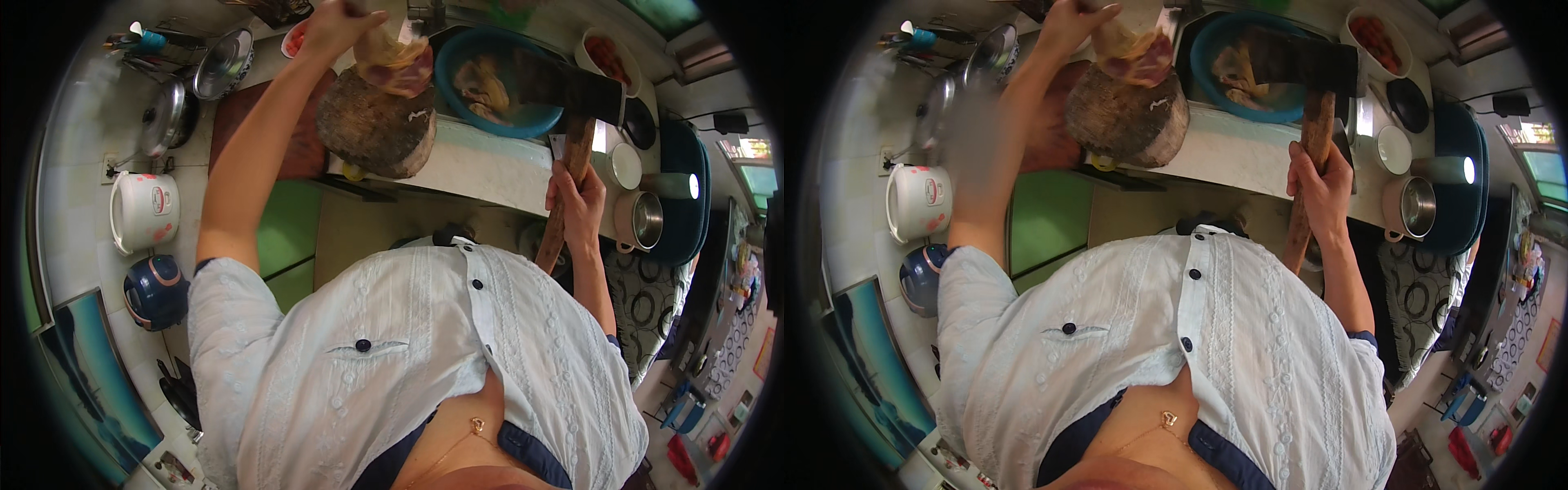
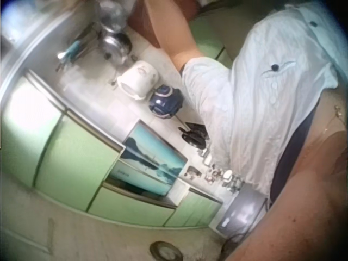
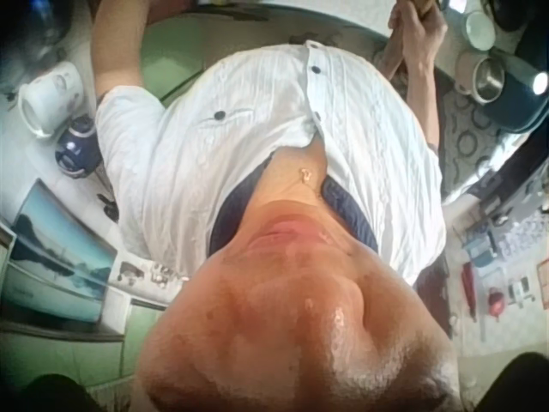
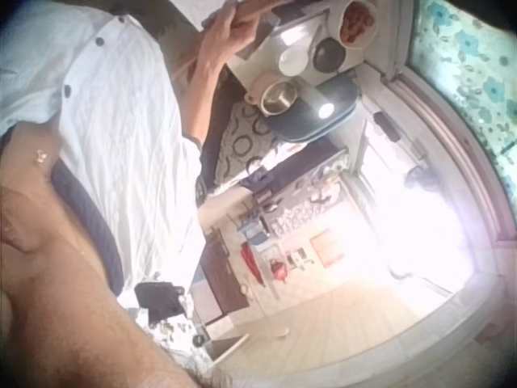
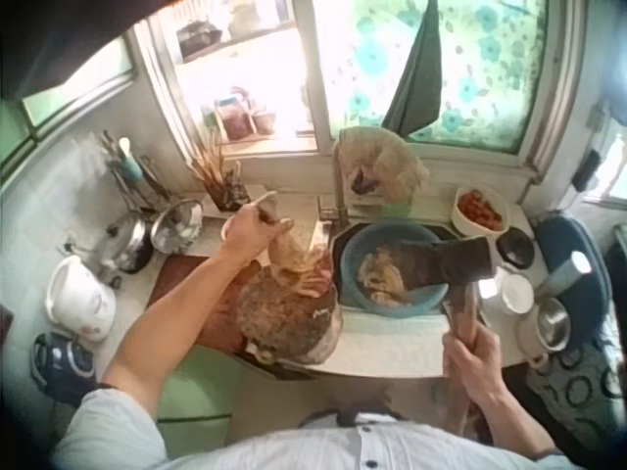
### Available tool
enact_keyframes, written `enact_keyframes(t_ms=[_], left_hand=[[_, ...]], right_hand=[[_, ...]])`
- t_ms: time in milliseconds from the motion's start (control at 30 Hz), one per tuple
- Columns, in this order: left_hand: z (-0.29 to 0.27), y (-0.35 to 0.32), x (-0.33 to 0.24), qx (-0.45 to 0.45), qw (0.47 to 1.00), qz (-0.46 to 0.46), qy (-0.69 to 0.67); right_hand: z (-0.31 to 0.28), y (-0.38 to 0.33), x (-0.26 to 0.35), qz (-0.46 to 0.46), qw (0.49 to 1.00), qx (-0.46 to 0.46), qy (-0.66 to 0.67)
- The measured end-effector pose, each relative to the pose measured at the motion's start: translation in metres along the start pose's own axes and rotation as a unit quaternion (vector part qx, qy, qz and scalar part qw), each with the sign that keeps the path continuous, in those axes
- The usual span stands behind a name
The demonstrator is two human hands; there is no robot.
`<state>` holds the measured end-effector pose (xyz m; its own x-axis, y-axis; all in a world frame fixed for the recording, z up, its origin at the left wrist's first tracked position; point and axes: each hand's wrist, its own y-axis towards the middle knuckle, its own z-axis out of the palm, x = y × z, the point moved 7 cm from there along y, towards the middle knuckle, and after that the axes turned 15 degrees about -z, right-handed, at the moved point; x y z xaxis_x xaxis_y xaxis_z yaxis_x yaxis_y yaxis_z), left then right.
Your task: The person moves a cutting board and retrieves a cleaver. They wash a raw chicken leg in a bowl of water and place it on the cutting board. The person then uses the cleaver to chop the chicken leg into smaller pieces.
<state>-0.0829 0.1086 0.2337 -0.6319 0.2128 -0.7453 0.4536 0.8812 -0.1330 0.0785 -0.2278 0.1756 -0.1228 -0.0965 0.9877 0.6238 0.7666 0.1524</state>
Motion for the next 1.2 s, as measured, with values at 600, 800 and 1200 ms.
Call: enact_keyframes(t_ms=[600, 800, 1200], left_hand=[[0.015, -0.104, 0.137, -0.105, 0.994, -0.022, -0.020], [0.014, -0.107, 0.139, -0.159, 0.987, 0.038, -0.002], [0.003, -0.113, 0.142, -0.264, 0.958, 0.115, 0.004]], right_hand=[[0.133, 0.044, 0.019, -0.040, 0.942, 0.287, -0.167], [0.136, 0.063, 0.015, -0.143, 0.867, 0.324, -0.349], [0.153, 0.056, 0.079, -0.160, 0.924, 0.250, -0.240]])
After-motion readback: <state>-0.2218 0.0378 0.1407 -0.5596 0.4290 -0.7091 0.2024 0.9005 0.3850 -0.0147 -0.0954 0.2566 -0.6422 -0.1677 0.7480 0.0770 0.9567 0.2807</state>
